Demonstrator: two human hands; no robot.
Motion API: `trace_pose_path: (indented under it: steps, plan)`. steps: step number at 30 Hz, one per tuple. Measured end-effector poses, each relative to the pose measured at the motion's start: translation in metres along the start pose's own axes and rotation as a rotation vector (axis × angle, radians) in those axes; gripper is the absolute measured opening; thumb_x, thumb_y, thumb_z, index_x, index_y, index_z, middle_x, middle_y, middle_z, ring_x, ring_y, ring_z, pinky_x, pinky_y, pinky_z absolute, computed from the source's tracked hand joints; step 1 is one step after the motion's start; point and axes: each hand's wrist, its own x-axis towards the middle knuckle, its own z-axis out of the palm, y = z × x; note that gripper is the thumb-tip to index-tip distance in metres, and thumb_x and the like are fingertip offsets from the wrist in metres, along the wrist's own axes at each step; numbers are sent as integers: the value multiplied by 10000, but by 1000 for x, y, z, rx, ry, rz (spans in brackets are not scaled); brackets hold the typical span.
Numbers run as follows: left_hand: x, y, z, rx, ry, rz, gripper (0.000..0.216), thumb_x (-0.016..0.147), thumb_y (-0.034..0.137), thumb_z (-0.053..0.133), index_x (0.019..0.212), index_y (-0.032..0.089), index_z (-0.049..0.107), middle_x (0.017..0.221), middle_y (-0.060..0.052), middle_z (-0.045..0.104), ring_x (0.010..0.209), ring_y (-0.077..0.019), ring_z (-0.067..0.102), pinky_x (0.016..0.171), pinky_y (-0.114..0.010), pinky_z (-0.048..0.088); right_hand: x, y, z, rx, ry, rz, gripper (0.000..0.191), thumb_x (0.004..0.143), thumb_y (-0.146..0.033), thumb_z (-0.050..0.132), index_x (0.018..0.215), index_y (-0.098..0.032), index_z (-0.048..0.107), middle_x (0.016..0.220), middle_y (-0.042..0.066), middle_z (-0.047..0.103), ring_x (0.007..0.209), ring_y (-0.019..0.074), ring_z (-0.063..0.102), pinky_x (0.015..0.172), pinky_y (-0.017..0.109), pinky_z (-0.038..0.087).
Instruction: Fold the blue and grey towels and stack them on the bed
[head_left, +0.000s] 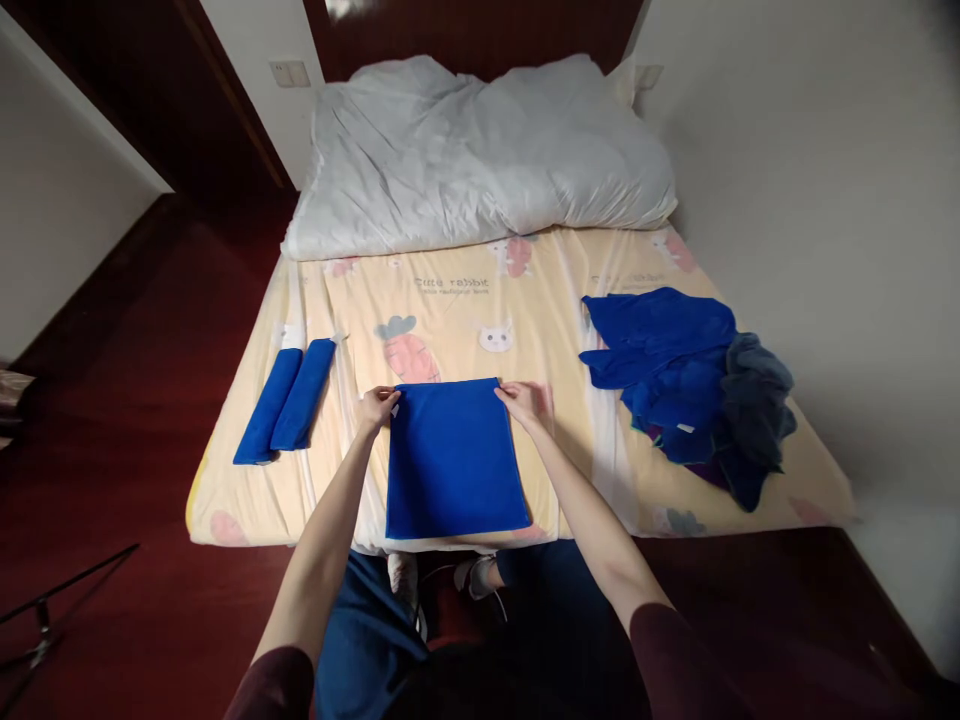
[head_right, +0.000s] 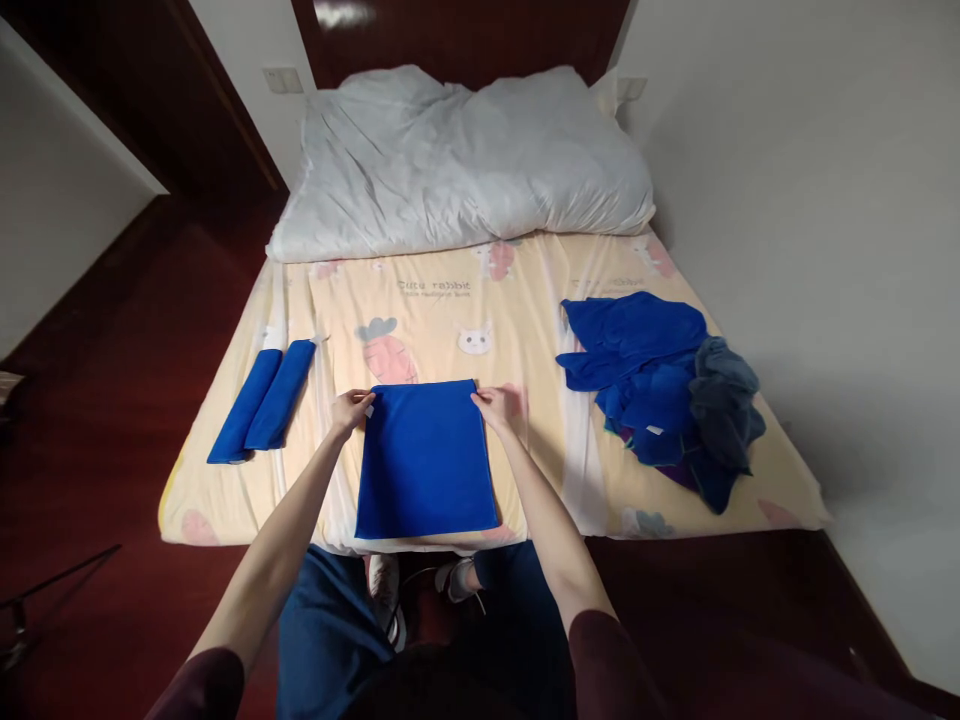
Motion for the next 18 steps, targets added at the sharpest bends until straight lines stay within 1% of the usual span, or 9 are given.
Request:
trace_pose_path:
  steps: [2,4,7,9,11,14,16,18]
  plan:
    - [14,2,4,23,-13,18,284,790,353,714,983,146,740,953,-98,782,899,-226,746,794,-285,569,17,-5,5,-100,12,-45,285,779,-443,741,870,-173,732,941,107,793,885,226,754,803,308,581]
    - [23,3,6,49,-23,32,240,780,319,718,950,152,749,930,-89,781,908,-222,742,824,-281,561,27,-10,8,-250,5,-93,253,831,-431,705,878,-185,742,905,75,792,822,200,737,744,268,548]
    - [29,4,8,135,-10,64,217,807,330,698,932,164,758,888,-78,777,882,-222,737,829,-287,550,32,-16,10,-457,1,-132,242,904,-403,636,837,-198,746,828,47,774,722,178,689,665,243,477]
    - [30,7,8,208,12,83,222,839,350,674,942,173,760,888,-74,777,870,-220,734,811,-284,542,31,-19,10,-529,25,-131,264,944,-368,581,835,-194,748,813,55,764,696,177,664,658,249,452]
    - [28,12,9,266,33,85,226,867,358,651,966,186,759,920,-69,778,889,-219,729,806,-283,534,30,-20,10,-557,34,-131,274,966,-337,542,874,-193,755,832,66,758,712,182,655,681,256,453]
    - [25,20,11,359,58,96,230,896,353,624,1010,205,759,987,-74,768,956,-239,709,841,-312,528,28,-22,10,-582,12,-173,263,965,-286,528,930,-181,767,923,94,749,818,201,662,765,271,488]
    - [23,23,12,438,63,153,228,899,324,617,1036,210,760,1062,-94,746,1049,-267,674,894,-344,521,28,-23,9,-601,-13,-212,251,946,-222,531,955,-166,775,1008,115,738,910,212,665,847,293,507]
    - [23,25,12,511,42,235,243,893,285,612,1071,210,760,1137,-116,714,1147,-293,623,943,-369,512,31,-26,8,-614,-47,-225,246,920,-155,542,983,-158,780,1065,123,733,973,213,668,920,313,510]
